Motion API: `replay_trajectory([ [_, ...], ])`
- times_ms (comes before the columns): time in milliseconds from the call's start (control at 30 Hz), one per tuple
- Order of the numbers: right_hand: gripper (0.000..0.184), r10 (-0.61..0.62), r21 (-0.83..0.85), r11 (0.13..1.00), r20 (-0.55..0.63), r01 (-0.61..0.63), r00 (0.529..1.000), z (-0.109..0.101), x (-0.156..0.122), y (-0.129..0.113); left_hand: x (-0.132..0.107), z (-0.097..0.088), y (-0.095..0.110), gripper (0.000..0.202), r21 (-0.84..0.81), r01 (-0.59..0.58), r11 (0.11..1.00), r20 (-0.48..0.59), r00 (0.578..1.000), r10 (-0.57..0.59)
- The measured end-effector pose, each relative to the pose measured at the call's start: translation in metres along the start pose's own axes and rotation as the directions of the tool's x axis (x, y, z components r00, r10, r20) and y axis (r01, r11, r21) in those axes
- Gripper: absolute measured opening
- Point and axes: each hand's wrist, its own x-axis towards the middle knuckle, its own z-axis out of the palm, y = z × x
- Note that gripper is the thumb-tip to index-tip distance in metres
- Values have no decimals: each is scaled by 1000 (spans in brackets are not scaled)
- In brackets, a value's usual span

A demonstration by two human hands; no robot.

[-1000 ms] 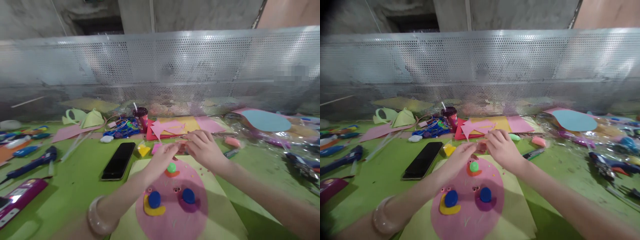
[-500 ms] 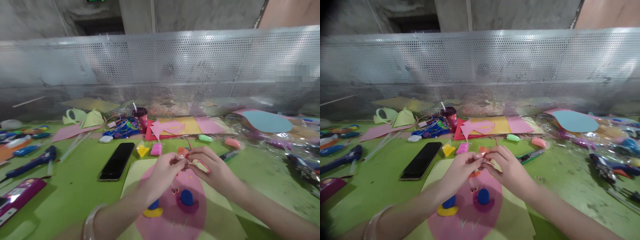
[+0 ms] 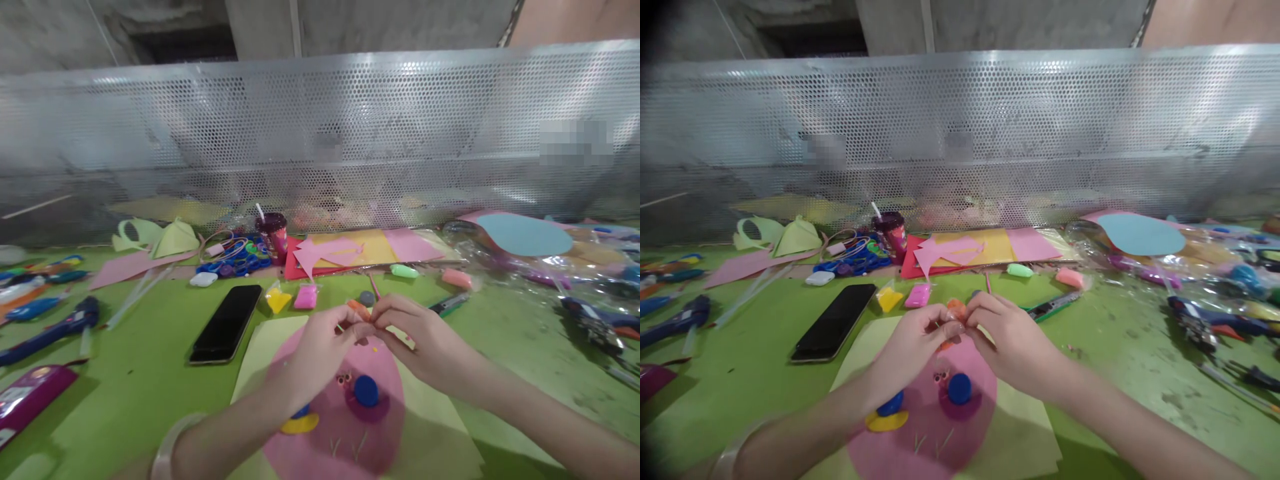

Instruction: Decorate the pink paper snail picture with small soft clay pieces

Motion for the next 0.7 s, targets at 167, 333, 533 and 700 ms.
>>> replay_trajectory([
  [167,23,-37,-121,992,-26,34,999,6,-3,-2,0,-4,2,18,46,-22,999,37,999,21],
  [333,24,-32,-240,971,-154,-6,988,8,-5,0,-8,2,11,23,84,-37,996,79,996,31],
  [533,16,12,-155,986,-265,-55,964,3,-4,0,-15,7,14,21,345,-172,923,-61,977,205],
  [700,17,101,-39,993,-266,-115,959,2,-3,-8,-12,0,-5,52,615,-449,648,-11,818,576],
])
